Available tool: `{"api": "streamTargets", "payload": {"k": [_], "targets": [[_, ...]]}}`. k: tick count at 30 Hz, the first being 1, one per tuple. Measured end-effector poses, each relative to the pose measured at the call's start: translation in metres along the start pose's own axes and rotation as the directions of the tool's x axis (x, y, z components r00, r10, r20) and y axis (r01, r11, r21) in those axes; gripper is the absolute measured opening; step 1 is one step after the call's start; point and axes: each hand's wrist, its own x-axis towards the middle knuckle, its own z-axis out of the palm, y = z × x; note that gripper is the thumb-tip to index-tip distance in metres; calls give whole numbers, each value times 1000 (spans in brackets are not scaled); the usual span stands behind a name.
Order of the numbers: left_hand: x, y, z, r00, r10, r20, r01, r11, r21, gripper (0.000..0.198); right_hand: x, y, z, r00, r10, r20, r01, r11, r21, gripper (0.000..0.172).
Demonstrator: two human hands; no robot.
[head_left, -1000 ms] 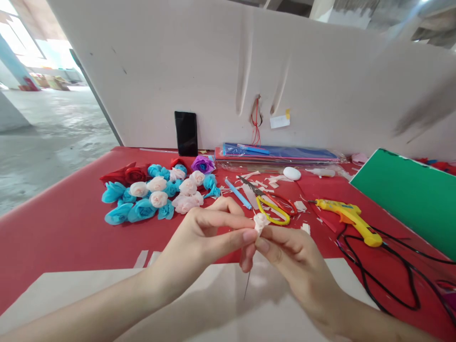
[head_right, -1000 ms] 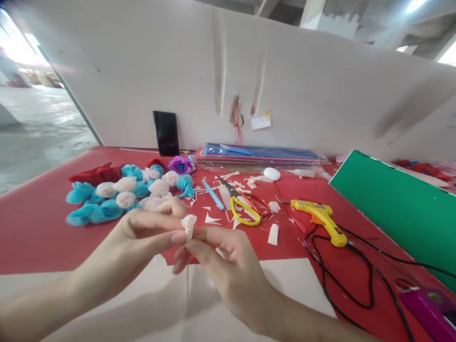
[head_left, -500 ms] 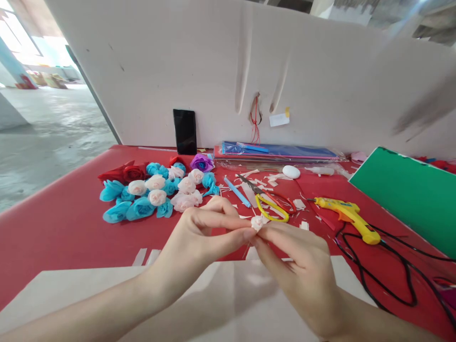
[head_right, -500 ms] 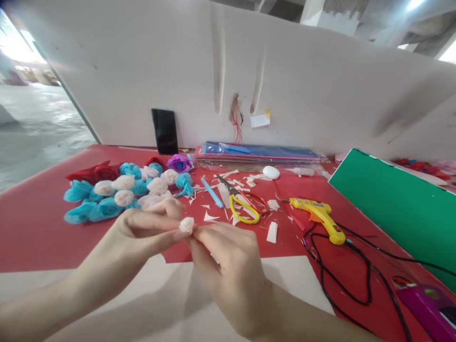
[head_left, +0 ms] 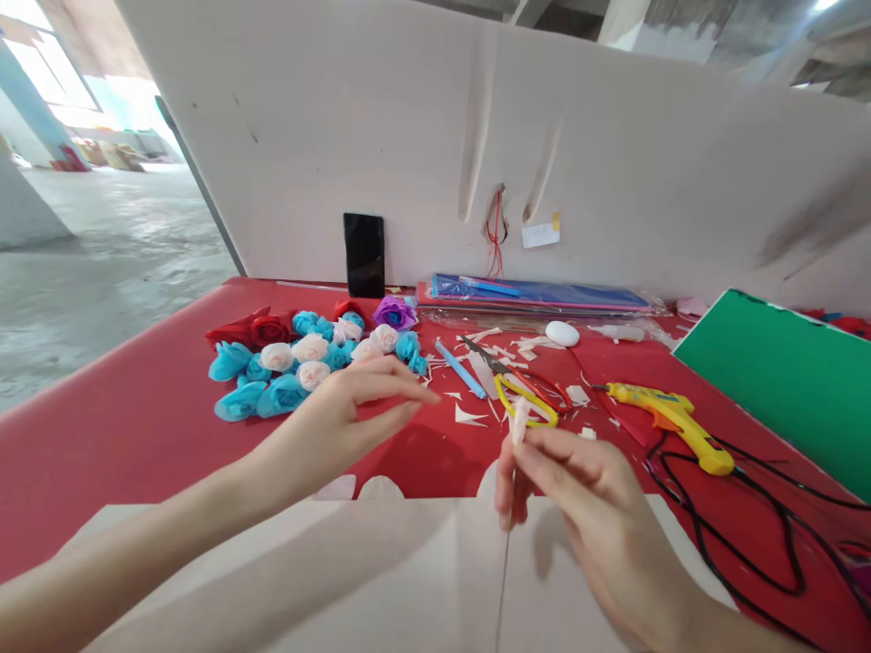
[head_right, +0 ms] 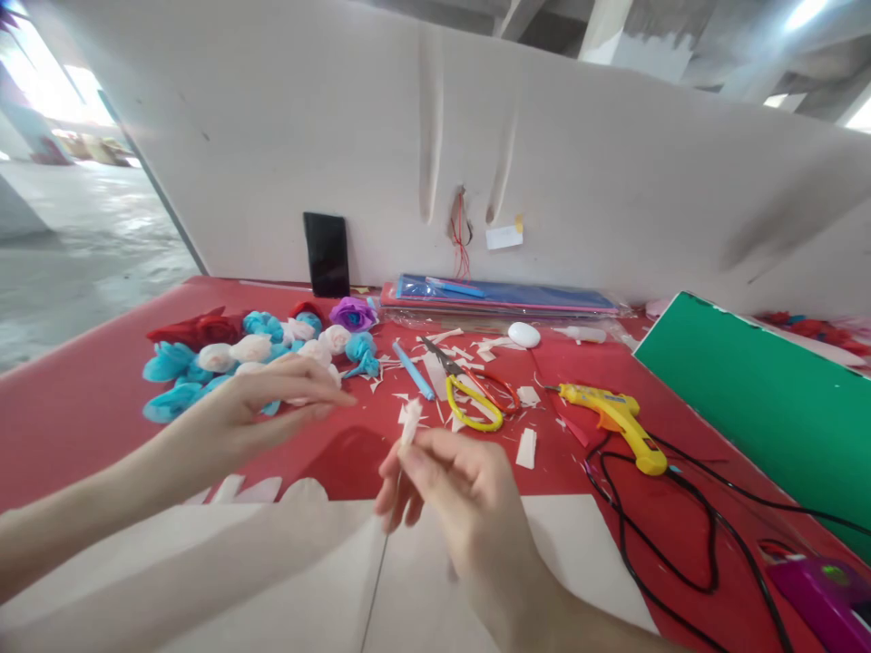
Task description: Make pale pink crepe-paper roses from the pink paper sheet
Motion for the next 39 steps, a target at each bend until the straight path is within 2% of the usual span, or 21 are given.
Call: {"api": "streamTargets", "payload": {"k": [2, 4, 8, 11, 13, 16, 20, 23, 25, 27, 30, 31, 32, 34, 35, 39], "targets": [[-16, -11, -7, 999, 40, -27, -38, 994, 101, 25, -3, 11, -1, 978, 147, 147, -162, 982, 93, 34], [-33, -24, -12, 997, 70, -41, -61, 980, 189, 30, -5, 24, -1, 941, 254, 226, -285, 951, 121, 38], [-56, -57, -20, 993, 111, -45, -87, 926, 367, 23, -5, 41, 2, 917, 302, 261, -339, 934, 111, 41], [-58, -81, -25, 987, 163, -9, -142, 885, 444, 12, -5, 47, 3, 907, 327, 263, -366, 924, 113, 42], [-56, -92, -26, 981, 191, 41, -188, 864, 467, 17, -6, 49, 4, 903, 336, 266, -375, 920, 111, 43], [-60, -94, -24, 976, 191, 102, -217, 839, 500, 34, -9, 52, 5, 904, 333, 270, -371, 923, 105, 44], [-68, -77, -19, 981, 153, 121, -195, 819, 540, 31, -13, 49, 5, 907, 316, 280, -351, 932, 87, 43], [-68, -64, -18, 985, 129, 117, -172, 825, 538, 33, -17, 40, 4, 939, 184, 292, -195, 981, 8, 36], [-65, -58, -18, 989, 105, 108, -147, 836, 529, 33, -19, 31, 5, 953, 7, 304, 21, 996, -88, 33], [-60, -54, -20, 994, 65, 88, -101, 847, 521, 30, -22, 22, 5, 934, -187, 304, 253, 948, -194, 33], [-53, -49, -25, 998, -42, 37, 18, 869, 494, 21, -25, 13, 5, 824, -472, 312, 563, 738, -372, 30], [-51, -47, -27, 996, -88, 17, 69, 876, 477, 20, -25, 13, 4, 755, -552, 353, 656, 636, -408, 29], [-49, -45, -28, 991, -134, -1, 120, 882, 455, 19, -25, 13, 4, 682, -668, 298, 720, 540, -436, 33], [-46, -38, -30, 976, -214, -36, 210, 891, 402, 18, -24, 14, 3, 640, -685, 348, 742, 434, -510, 35], [-46, -34, -30, 968, -246, -48, 245, 894, 375, 18, -23, 16, 2, 599, -712, 366, 766, 377, -521, 36], [-47, -14, -23, 951, -303, -69, 310, 910, 276, 14, -18, 20, 2, 536, -745, 397, 790, 277, -547, 39]]}}
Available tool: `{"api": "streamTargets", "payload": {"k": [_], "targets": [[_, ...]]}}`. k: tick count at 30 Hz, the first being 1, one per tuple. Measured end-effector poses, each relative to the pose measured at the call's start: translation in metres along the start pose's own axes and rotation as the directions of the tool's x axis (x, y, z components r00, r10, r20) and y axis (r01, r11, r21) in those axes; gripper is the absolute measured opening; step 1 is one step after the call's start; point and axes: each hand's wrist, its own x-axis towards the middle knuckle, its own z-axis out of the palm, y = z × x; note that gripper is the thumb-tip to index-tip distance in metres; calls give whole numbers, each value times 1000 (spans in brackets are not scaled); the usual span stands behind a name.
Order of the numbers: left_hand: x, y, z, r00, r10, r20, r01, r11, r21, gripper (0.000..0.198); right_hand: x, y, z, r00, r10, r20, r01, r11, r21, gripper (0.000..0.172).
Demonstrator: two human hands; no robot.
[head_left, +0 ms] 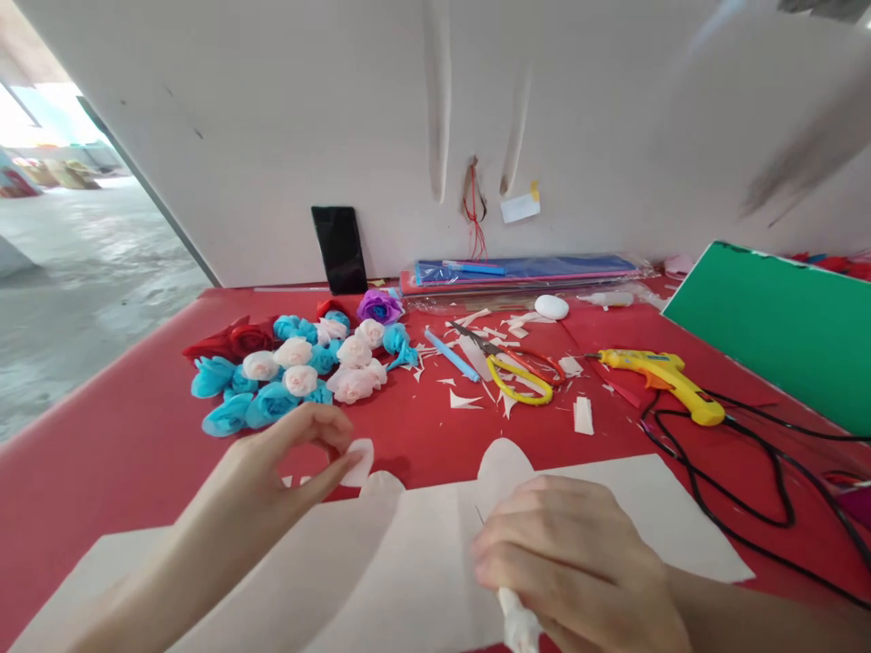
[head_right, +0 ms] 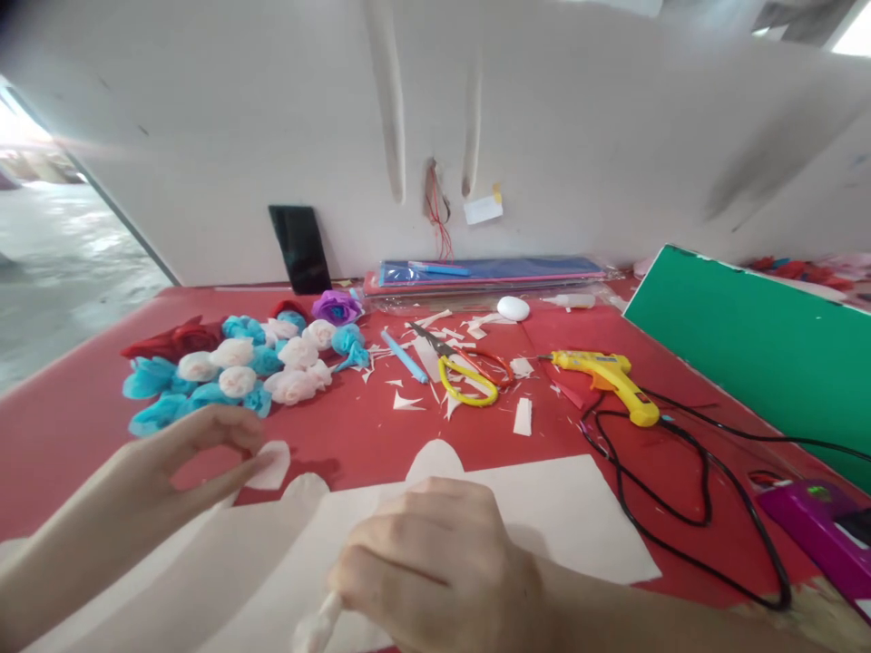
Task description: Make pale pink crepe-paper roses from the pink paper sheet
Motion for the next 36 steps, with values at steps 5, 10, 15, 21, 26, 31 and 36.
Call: {"api": "streamTargets", "payload": {"k": [5, 10, 15, 21, 26, 31, 36], "targets": [[-15, 26, 9, 999, 30, 14, -26, 980, -199, 22, 3, 1, 0, 999, 7, -32, -5, 996, 87, 38], [-8, 52, 19, 994, 104, 31, -78, 885, -458, 13, 11, 0, -9, 950, 304, 74, -308, 867, 392, 43], [17, 75, 32, 991, 103, 80, -32, 788, -615, 14, 14, 2, -10, 791, 551, 266, -576, 526, 626, 43], [21, 75, 39, 967, 148, 209, 20, 769, -638, 19, 13, 8, -6, 690, 591, 417, -615, 175, 769, 35], [19, 68, 35, 963, 163, 216, 8, 781, -625, 24, 12, 10, -5, 650, 604, 461, -623, 77, 778, 32], [18, 69, 36, 923, 245, 298, 9, 760, -650, 27, 10, 9, 0, 698, 519, 493, -586, 19, 810, 34], [11, 64, 35, 850, 328, 413, 97, 673, -733, 26, 10, 10, 3, 710, 460, 534, -587, -33, 809, 38]]}}
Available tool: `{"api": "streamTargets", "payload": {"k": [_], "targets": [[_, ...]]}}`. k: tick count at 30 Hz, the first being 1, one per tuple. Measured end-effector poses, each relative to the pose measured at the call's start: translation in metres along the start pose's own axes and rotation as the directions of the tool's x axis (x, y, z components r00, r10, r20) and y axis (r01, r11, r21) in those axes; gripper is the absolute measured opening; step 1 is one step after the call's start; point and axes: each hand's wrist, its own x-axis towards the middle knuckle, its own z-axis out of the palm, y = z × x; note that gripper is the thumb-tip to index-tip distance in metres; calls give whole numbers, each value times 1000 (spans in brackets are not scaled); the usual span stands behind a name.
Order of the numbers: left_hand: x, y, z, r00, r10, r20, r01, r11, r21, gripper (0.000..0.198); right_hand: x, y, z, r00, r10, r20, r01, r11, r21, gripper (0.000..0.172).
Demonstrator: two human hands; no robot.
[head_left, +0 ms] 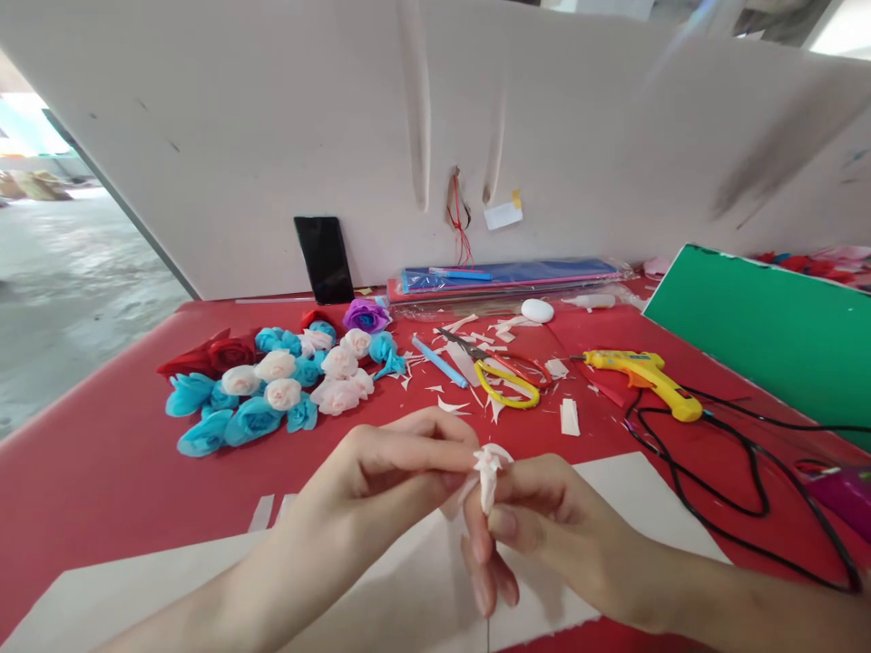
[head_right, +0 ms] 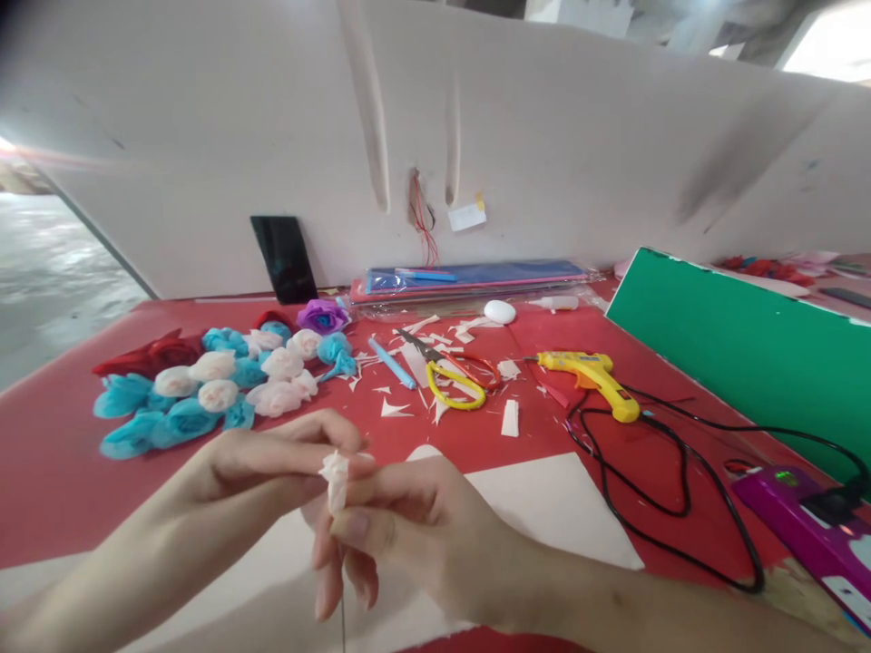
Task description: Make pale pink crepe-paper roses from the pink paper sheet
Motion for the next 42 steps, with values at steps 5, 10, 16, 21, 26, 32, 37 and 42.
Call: {"api": "streamTargets", "payload": {"k": [5, 10, 16, 21, 26, 32, 37, 42], "targets": [[-3, 2, -2, 984, -101, 149, 126, 978, -168, 16, 1, -3, 0, 999, 26, 41, -26, 1000, -6, 37], [-6, 3, 5, 991, -112, 72, 124, 974, -191, 13, 1, -9, 2, 995, 84, 56, -79, 993, -87, 41], [-5, 7, 9, 1000, 29, -8, -28, 999, 38, 26, -3, -12, 3, 969, -246, -13, 205, 837, -508, 44], [-11, 6, 13, 927, 315, -203, -227, 903, 365, 32, -7, -12, 8, 809, -583, 75, 373, 410, -832, 32], [-20, -4, 14, 891, 428, -150, -281, 780, 559, 38, -8, -13, 11, 760, -632, 151, 361, 219, -906, 29], [-16, -8, 12, 830, 551, -92, -410, 713, 569, 35, -10, -11, 8, 707, -670, 227, 360, 65, -931, 26], [-12, -5, 14, 861, 507, -41, -438, 780, 447, 37, -10, -13, 9, 701, -682, 206, 324, 48, -945, 33], [-8, -1, 17, 889, 344, -302, -279, 930, 239, 47, -10, -15, 9, 717, -673, 184, 316, 78, -946, 28]]}}
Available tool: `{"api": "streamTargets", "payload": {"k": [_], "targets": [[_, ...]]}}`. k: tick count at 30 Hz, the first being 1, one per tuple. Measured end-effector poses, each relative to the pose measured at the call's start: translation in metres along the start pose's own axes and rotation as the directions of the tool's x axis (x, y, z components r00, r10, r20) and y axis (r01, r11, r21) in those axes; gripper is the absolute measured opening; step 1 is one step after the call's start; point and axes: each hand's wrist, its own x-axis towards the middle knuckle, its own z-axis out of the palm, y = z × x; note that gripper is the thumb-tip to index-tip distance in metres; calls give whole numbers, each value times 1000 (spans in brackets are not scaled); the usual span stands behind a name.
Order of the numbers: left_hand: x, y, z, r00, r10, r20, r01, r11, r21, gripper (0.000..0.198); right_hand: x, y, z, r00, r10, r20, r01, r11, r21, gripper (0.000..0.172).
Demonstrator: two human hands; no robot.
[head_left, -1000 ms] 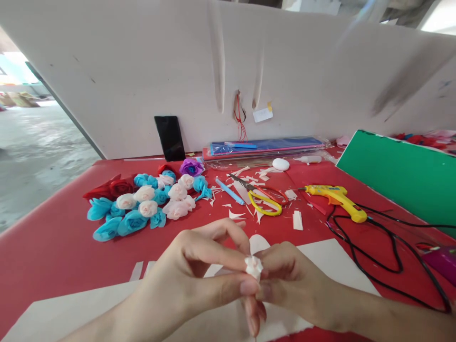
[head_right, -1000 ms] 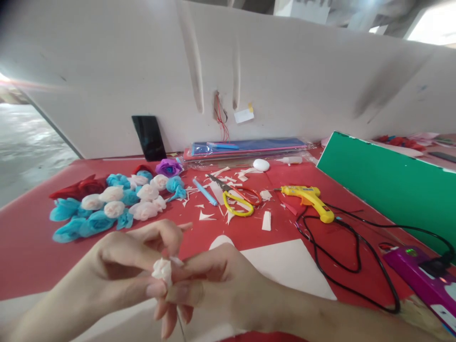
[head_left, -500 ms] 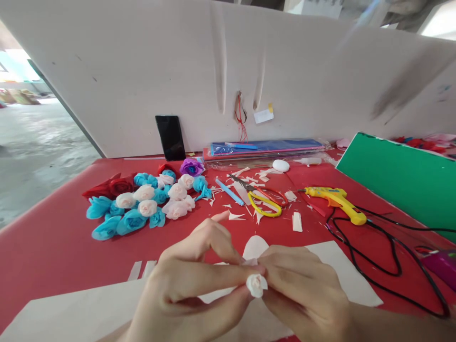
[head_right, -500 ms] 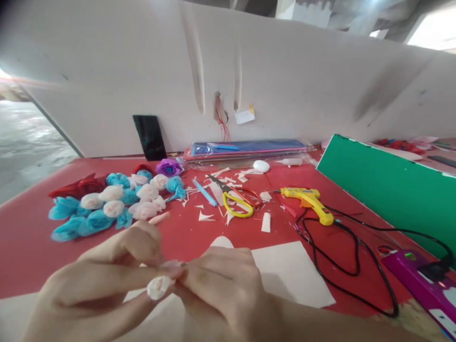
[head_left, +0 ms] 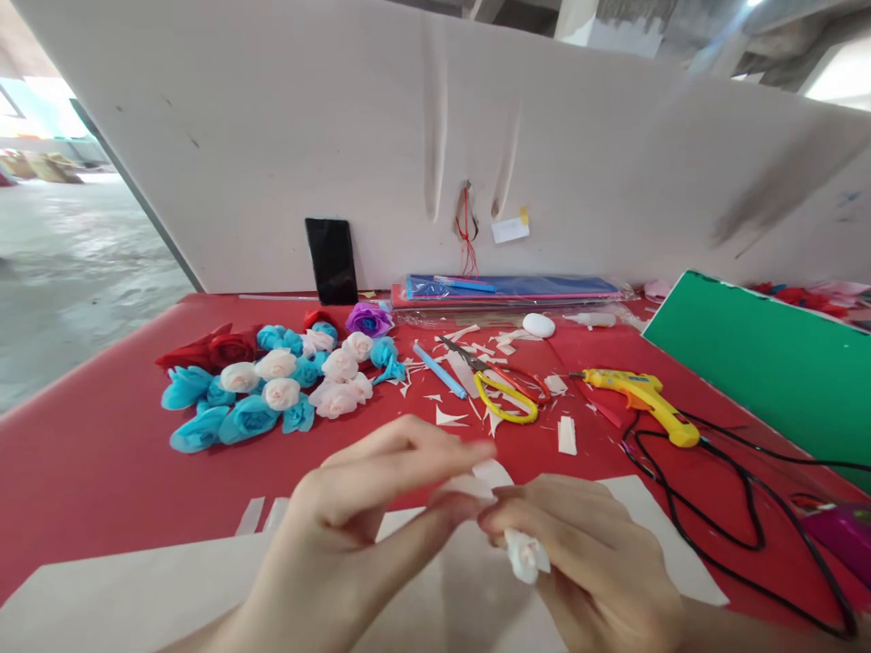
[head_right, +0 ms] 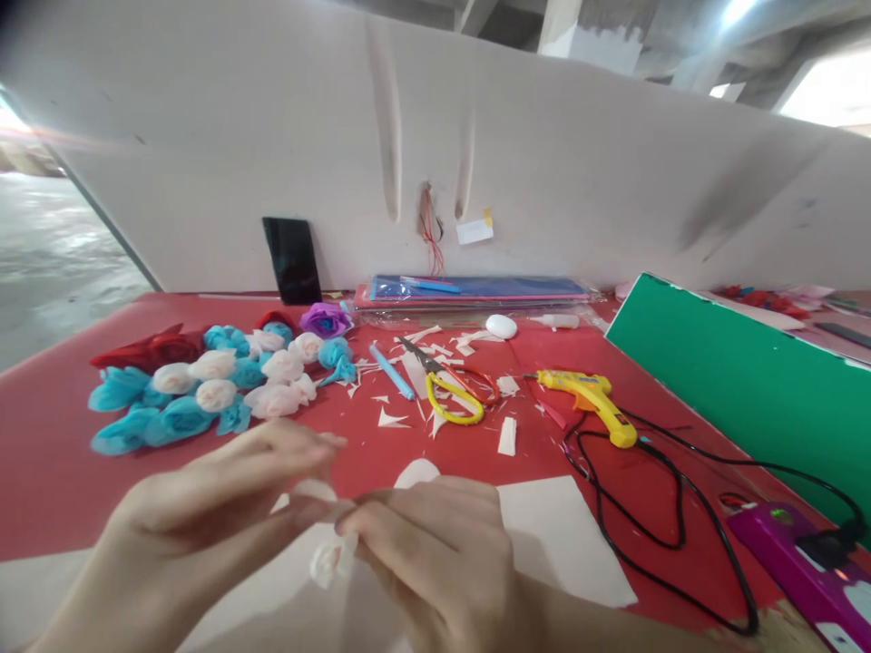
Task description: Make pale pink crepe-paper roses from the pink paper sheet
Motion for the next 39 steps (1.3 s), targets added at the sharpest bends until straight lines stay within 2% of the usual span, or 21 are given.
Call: {"api": "streamTargets", "payload": {"k": [3, 5, 8, 11, 15, 23, 28, 32, 36, 39], "targets": [[3, 1, 2, 978, -139, -153, 129, 989, -70, 51, 0, -1, 0, 999, 47, 9, -47, 999, 22, 25], [4, 1, 4, 972, -179, -150, 162, 980, -118, 43, -1, -1, 0, 998, 66, 22, -67, 998, 20, 24], [4, 2, 7, 974, -211, -83, 192, 962, -192, 31, -1, -3, -1, 998, 59, 34, -59, 998, -7, 23], [4, 3, 7, 980, -194, -38, 184, 968, -172, 30, -1, -4, -2, 997, 65, 37, -65, 998, 10, 18], [3, 2, 3, 991, -126, 34, 126, 992, 3, 25, 1, -5, -1, 995, 96, 8, -96, 994, 45, 17], [0, 8, 0, 989, -18, 146, -9, 983, 181, 34, 0, 0, 6, 992, 123, -22, -122, 991, 54, 39], [-1, 9, 3, 988, 87, 129, -117, 961, 251, 41, 3, -1, 6, 992, 120, -34, -117, 991, 68, 40], [-2, 5, 2, 982, 135, 135, -170, 942, 290, 31, 3, -2, 8, 987, 162, -18, -158, 978, 138, 41], [-1, 4, 0, 980, 114, 161, -160, 939, 305, 30, 1, -4, 6, 970, 241, 20, -241, 956, 165, 43], [0, 5, 0, 987, 36, 157, -78, 960, 269, 28, 2, -7, 4, 953, 298, 51, -302, 934, 190, 43]]}}
